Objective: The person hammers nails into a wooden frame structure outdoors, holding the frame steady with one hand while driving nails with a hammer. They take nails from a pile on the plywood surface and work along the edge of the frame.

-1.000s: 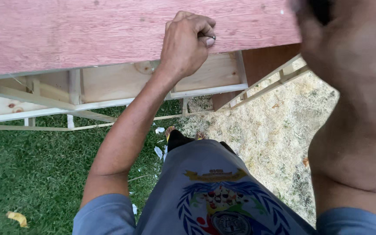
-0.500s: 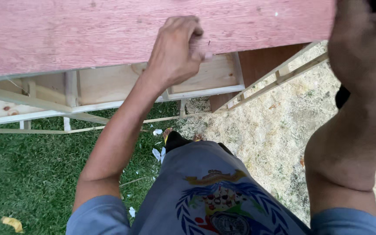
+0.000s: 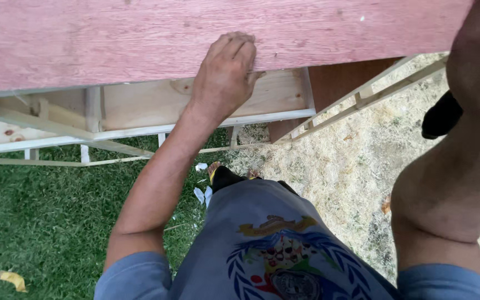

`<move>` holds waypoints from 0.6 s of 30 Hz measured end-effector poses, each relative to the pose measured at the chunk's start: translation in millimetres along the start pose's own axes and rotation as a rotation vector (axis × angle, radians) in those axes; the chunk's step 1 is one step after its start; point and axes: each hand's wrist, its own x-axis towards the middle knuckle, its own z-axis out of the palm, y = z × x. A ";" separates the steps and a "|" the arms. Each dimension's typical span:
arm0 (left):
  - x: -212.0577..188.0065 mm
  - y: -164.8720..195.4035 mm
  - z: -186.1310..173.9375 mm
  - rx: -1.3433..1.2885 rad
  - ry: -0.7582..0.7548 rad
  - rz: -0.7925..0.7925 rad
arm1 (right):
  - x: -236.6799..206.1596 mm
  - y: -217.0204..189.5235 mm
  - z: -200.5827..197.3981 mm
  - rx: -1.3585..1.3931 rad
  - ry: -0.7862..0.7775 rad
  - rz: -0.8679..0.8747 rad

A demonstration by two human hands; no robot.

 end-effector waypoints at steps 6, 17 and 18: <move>1.6 5.0 -5.6 -0.074 0.047 0.015 | 1.8 -47.2 45.8 -0.487 -0.464 -0.032; 1.1 7.0 -3.3 -0.037 0.026 0.002 | 10.7 -68.3 32.3 -0.400 -0.266 -0.081; 0.6 7.2 -2.3 -0.020 0.023 0.006 | 12.7 -73.4 31.8 -0.441 -0.490 0.088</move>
